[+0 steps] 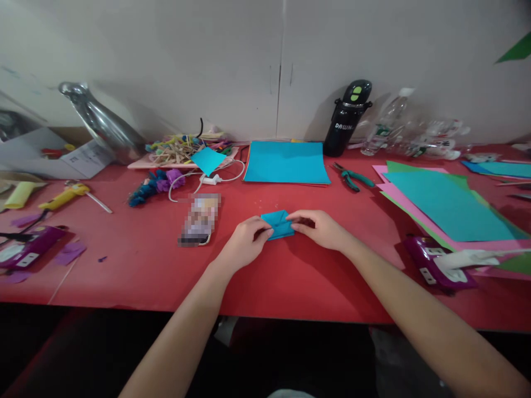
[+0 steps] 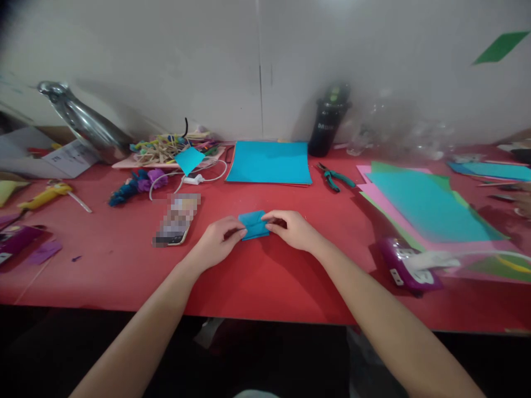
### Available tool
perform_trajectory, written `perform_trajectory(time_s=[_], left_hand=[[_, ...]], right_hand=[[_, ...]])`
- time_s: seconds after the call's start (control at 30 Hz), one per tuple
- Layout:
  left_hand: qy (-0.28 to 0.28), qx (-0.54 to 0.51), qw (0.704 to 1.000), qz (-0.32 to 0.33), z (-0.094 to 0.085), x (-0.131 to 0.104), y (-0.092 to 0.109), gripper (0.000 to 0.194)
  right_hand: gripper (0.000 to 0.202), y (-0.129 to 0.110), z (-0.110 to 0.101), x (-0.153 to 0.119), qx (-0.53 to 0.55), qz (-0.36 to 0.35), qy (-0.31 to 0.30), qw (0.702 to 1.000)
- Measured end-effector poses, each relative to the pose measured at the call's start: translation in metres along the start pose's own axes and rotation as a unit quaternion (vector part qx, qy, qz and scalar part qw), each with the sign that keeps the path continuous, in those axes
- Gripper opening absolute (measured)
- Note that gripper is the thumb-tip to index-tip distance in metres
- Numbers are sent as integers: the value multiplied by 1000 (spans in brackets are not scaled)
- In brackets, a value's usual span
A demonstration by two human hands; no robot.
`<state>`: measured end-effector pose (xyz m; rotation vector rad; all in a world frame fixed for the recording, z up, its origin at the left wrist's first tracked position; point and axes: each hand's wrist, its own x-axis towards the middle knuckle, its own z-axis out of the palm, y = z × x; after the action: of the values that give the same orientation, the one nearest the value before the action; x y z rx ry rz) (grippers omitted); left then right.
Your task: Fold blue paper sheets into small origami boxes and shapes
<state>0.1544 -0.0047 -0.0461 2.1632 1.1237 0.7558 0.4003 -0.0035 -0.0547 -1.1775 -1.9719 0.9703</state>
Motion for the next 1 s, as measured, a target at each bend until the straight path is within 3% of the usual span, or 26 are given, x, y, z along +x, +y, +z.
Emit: perform_trajectory(time_s=[0.17, 0.37, 0.6, 0.8, 1.0], left_hand=[[16, -80, 996, -40, 8, -1, -5, 13], [16, -102, 993, -59, 11, 0, -6, 14], [21, -87, 993, -71, 9, 2, -3, 10], [-29, -82, 995, -54, 0, 1, 5, 7], [-13, -43, 998, -47, 3, 1, 4, 8]], right_hand=[[20, -2, -1, 0, 0, 2, -21, 1000], [20, -8, -1, 0, -3, -4, -16, 1000], [11, -5, 4, 0, -3, 2, 0, 1000], [8, -10, 2, -2, 11, -1, -26, 1000], [7, -9, 2, -3, -14, 10, -21, 1000]])
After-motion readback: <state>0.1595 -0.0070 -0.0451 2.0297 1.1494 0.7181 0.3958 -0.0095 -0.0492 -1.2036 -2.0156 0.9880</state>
